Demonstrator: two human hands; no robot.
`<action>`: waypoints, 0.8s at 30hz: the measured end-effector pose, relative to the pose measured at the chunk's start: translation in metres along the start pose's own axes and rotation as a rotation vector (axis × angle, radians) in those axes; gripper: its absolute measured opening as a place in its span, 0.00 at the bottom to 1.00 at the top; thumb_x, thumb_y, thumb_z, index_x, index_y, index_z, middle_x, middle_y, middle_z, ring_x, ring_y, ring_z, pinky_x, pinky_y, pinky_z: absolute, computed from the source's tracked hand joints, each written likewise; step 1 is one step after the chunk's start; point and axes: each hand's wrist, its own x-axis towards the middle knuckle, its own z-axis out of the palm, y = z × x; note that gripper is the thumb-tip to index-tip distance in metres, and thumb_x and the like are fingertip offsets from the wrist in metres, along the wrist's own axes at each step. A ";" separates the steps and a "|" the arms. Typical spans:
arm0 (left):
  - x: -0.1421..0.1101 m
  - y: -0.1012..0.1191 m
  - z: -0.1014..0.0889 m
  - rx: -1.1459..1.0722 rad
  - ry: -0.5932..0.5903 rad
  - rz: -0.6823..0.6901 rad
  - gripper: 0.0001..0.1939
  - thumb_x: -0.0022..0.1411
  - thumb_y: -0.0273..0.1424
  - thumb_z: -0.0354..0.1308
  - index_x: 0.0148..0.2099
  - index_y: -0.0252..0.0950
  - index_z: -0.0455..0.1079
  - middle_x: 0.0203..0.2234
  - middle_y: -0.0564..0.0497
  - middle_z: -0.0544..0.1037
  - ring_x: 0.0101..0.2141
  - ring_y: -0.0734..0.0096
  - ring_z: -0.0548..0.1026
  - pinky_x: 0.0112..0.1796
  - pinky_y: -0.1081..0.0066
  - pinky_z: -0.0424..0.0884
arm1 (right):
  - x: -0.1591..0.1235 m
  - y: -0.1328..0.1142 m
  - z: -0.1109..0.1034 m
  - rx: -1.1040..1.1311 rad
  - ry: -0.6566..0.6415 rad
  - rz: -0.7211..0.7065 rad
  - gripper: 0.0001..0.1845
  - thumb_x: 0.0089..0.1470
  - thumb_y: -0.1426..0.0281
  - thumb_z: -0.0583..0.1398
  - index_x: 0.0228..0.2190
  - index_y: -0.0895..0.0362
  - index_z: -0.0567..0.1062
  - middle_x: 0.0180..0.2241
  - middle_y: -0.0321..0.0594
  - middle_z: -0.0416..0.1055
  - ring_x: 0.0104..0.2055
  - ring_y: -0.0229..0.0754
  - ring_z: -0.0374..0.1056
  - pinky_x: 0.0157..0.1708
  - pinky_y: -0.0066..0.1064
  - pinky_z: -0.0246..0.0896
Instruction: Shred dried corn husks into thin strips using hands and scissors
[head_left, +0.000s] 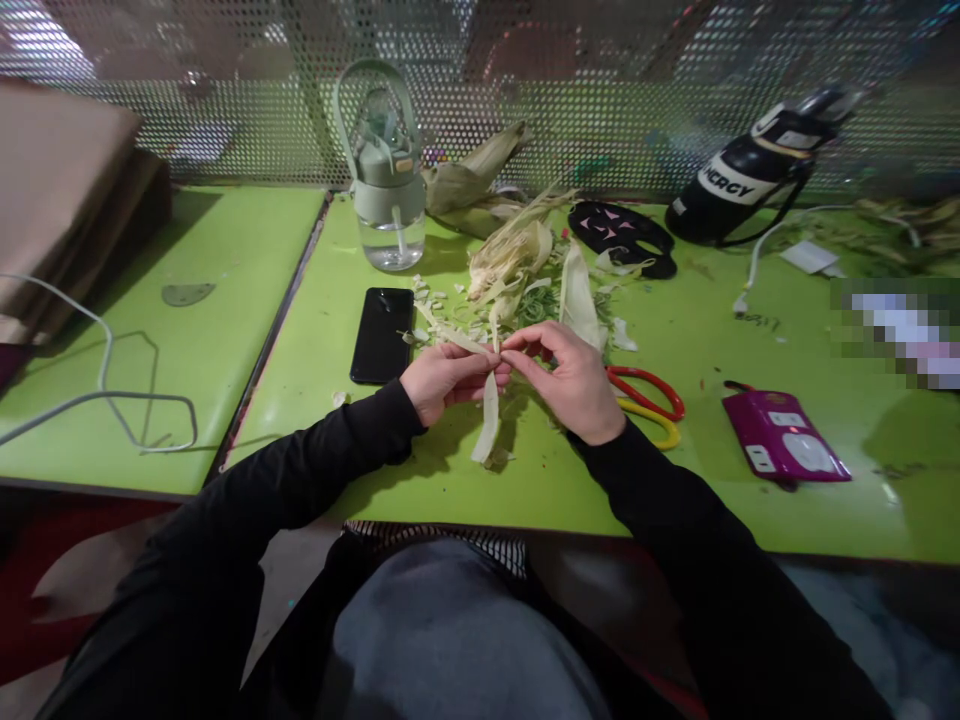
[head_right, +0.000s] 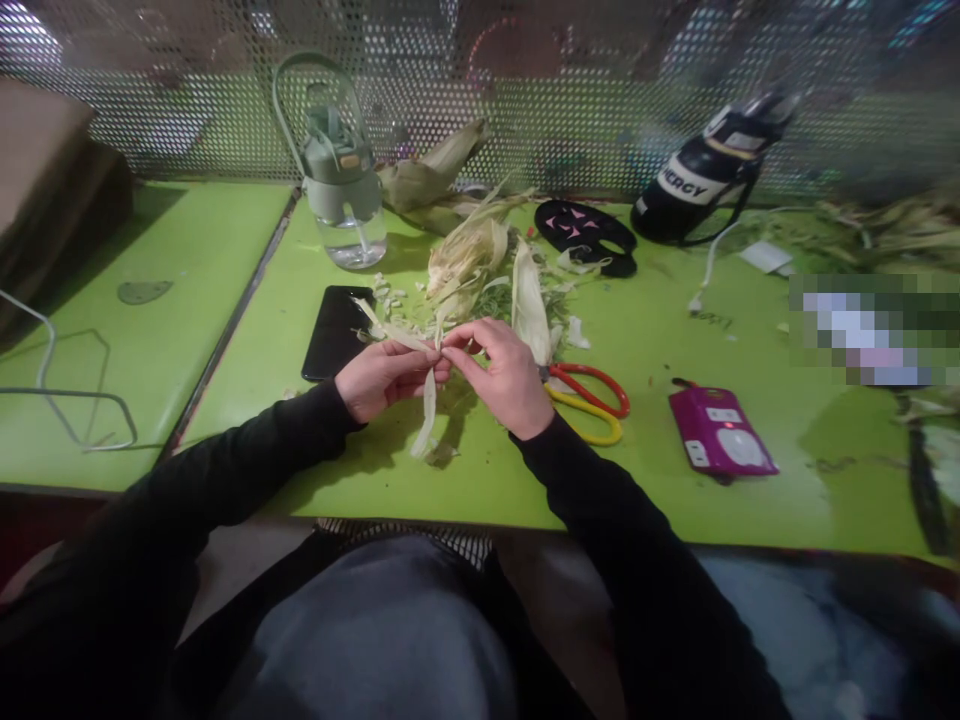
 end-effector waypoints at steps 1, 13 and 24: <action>0.001 0.000 0.000 -0.019 0.012 0.019 0.07 0.62 0.19 0.57 0.34 0.30 0.75 0.23 0.50 0.80 0.25 0.78 0.78 0.30 0.78 0.72 | 0.000 0.000 0.000 -0.026 0.023 -0.035 0.02 0.57 0.72 0.61 0.35 0.54 0.74 0.35 0.41 0.73 0.37 0.44 0.70 0.35 0.38 0.68; 0.000 0.001 -0.001 -0.050 0.029 0.208 0.06 0.58 0.16 0.59 0.37 0.29 0.73 0.26 0.51 0.81 0.26 0.79 0.78 0.34 0.75 0.75 | -0.003 -0.006 0.001 -0.045 0.077 -0.202 0.01 0.60 0.70 0.59 0.36 0.53 0.71 0.36 0.39 0.75 0.38 0.43 0.72 0.36 0.37 0.69; -0.001 0.004 -0.005 0.034 -0.043 0.220 0.06 0.59 0.18 0.60 0.39 0.30 0.75 0.28 0.51 0.81 0.28 0.77 0.78 0.37 0.73 0.76 | -0.003 -0.010 -0.001 0.012 0.130 0.014 0.05 0.63 0.64 0.54 0.36 0.51 0.68 0.47 0.46 0.74 0.51 0.49 0.70 0.51 0.49 0.65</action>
